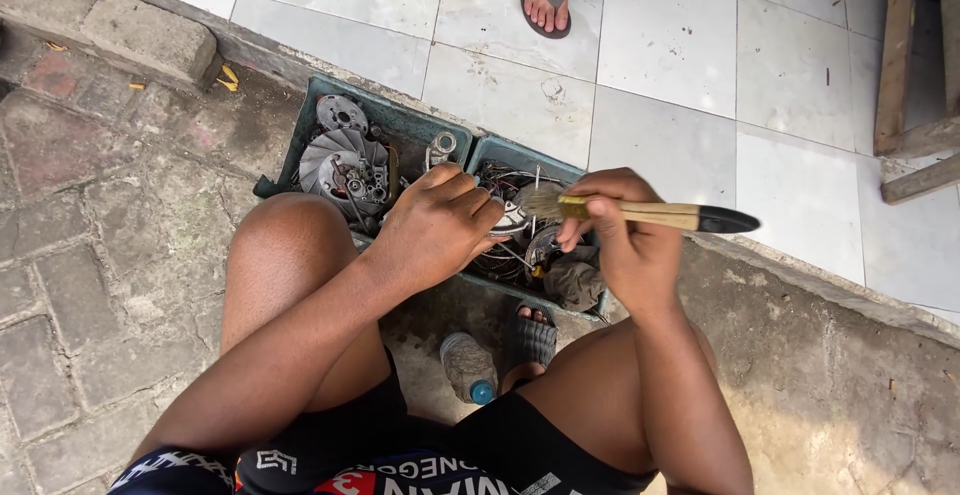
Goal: Cleaning motorcycle brake shoes by scrubbing them with a brush and applying cleaning liquid.
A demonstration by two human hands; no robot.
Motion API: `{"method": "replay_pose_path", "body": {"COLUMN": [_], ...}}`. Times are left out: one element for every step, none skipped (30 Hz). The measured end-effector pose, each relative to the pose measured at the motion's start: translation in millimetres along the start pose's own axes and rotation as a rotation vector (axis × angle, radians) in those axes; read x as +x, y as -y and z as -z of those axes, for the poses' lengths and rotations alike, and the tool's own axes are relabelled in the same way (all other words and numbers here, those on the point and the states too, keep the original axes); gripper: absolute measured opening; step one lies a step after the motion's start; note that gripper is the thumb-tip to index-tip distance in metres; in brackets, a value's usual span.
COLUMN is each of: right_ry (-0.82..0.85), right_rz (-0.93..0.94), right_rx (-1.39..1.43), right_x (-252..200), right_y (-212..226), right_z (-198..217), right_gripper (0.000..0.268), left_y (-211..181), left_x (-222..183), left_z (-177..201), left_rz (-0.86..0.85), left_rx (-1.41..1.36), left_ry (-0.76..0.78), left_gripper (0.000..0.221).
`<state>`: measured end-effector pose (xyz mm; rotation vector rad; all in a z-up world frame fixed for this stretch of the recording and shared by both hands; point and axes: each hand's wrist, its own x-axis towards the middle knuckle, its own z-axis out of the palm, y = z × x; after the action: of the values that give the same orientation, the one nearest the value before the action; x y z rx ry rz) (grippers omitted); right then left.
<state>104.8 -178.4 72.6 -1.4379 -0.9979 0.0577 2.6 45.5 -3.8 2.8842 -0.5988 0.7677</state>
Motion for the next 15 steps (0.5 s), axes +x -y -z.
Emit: {"method": "replay_pose_path", "body": {"right_ry": [-0.002, 0.072, 0.141, 0.134, 0.124, 0.112, 0.109, 0.127, 0.14, 0.132, 0.153, 0.173, 0.169, 0.157, 0.146], "right_rz": [0.0, 0.002, 0.02, 0.037, 0.035, 0.032, 0.038, -0.001, -0.034, -0.024, -0.01, 0.004, 0.003, 0.021, 0.038], "right_rx": [-0.002, -0.051, -0.105, -0.113, -0.225, -0.337, -0.338, -0.264, -0.194, -0.199, -0.287, -0.374, -0.373, -0.414, -0.458], "right_x": [-2, -3, 1, 4, 3, 2, 0, -2, -3, 0, 0, 0, 2, 5, 7], "right_y": [2, 5, 5, 9, 15, 20, 18, 16, 13, 11, 9, 6, 15, 24, 33], "right_z": [-4, -7, -10, -7, -5, -3, -6, -9, -10, -6, -4, -2, -5, -8, -10], "right_gripper": [0.025, 0.02, 0.017, 0.017, 0.017, 0.018, 0.018, 0.018, 0.019, 0.019, 0.017, 0.016, 0.016, 0.015, 0.014], "left_y": [-2, -5, 0, 0, -4, -8, -10, -11, -10, -8, -8, -8, -7, -6, -6], "left_x": [-3, -6, -3, 0, 1, 1, 0, -1, 1, 2, 0, -2, -1, -1, 1], "left_z": [-4, -8, -13, -10, -7, -3, -5, -8, -10, -11, -10, -10, -8, -7, -6], "left_rz": [-0.003, 0.003, -0.001, -0.013, -0.015, -0.017, -0.022, -0.03, -0.046, -0.056, -0.049, -0.041, -0.043, -0.05, -0.056], "left_rx": [-0.001, 0.017, 0.048, 0.059, 0.014, -0.03, -0.026, -0.028, -0.029, -0.022, -0.037, -0.051, -0.051, -0.053, -0.058], "left_ry": [-0.001, 0.005, 0.001, -0.011, 0.005, 0.02, 0.018, 0.023, 0.024, 0.018, 0.029, 0.04, 0.043, 0.052, 0.058], "left_gripper": [0.036, 0.034, 0.033, 0.033, 0.033, 0.034, 0.034, 0.034, 0.033, 0.033, 0.034, 0.034, 0.034, 0.034, 0.034]}}
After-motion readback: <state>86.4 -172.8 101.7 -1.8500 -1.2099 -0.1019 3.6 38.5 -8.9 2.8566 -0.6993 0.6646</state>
